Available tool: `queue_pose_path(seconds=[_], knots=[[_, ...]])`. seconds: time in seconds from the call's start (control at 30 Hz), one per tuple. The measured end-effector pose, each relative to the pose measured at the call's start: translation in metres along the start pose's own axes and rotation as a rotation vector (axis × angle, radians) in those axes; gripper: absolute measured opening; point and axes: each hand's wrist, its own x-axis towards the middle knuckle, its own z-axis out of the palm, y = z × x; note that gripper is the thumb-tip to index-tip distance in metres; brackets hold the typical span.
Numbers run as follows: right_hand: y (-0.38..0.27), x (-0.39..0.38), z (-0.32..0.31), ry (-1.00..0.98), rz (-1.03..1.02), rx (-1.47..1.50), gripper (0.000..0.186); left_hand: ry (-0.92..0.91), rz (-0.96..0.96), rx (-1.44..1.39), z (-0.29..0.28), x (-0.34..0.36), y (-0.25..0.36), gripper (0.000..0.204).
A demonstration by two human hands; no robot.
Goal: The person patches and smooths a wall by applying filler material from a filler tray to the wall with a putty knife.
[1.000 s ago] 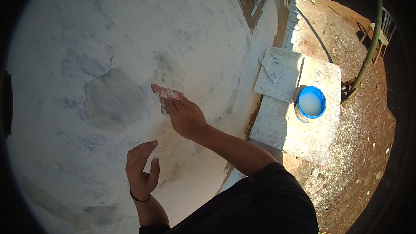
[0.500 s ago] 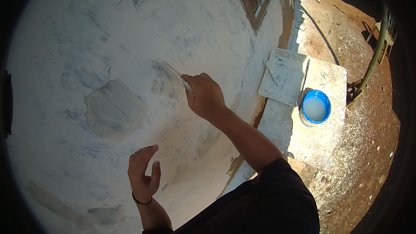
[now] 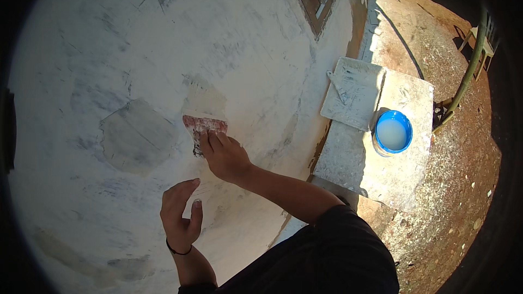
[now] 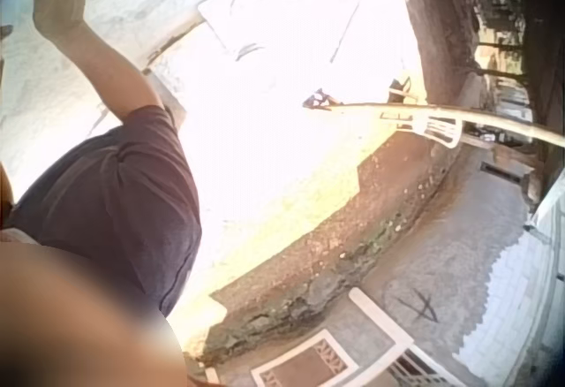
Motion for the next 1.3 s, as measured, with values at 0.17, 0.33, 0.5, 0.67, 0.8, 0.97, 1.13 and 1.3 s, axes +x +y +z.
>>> queue_pose_path(seconds=[0.17, 0.33, 0.5, 0.67, 0.8, 0.97, 1.13, 1.3], knots=[[0.026, 0.013, -0.036, 0.046, 0.179, 0.159, 0.05, 0.013, 0.019, 0.007, -0.003, 0.002, 0.003, 0.039], [0.03, 0.032, -0.01, 0.14, 0.188, -0.012, 0.048, -0.009, -0.082, 0.005, -0.011, -0.005, 0.012, 0.037], [0.0, 0.017, 0.022, 0.079, 0.074, -0.159, 0.042, -0.007, -0.129, 0.033, -0.015, -0.012, 0.009, 0.036], [-0.019, -0.005, 0.005, 0.001, 0.006, 0.001, 0.043, -0.002, -0.13, 0.036, -0.013, -0.01, 0.005, 0.035], [0.001, 0.0, -0.021, 0.04, 0.123, 0.144, 0.045, -0.012, -0.117, 0.039, -0.014, -0.006, 0.006, 0.036], [0.029, 0.031, -0.026, 0.122, 0.179, -0.061, 0.04, 0.003, -0.087, 0.06, -0.019, 0.003, 0.007, 0.036], [-0.005, 0.018, 0.013, 0.035, 0.04, -0.109, 0.042, 0.015, -0.009, 0.098, -0.022, 0.006, 0.002, 0.04], [-0.028, -0.01, -0.01, -0.052, -0.019, 0.071, 0.04, 0.005, -0.036, 0.103, -0.02, 0.014, 0.005, 0.039]])
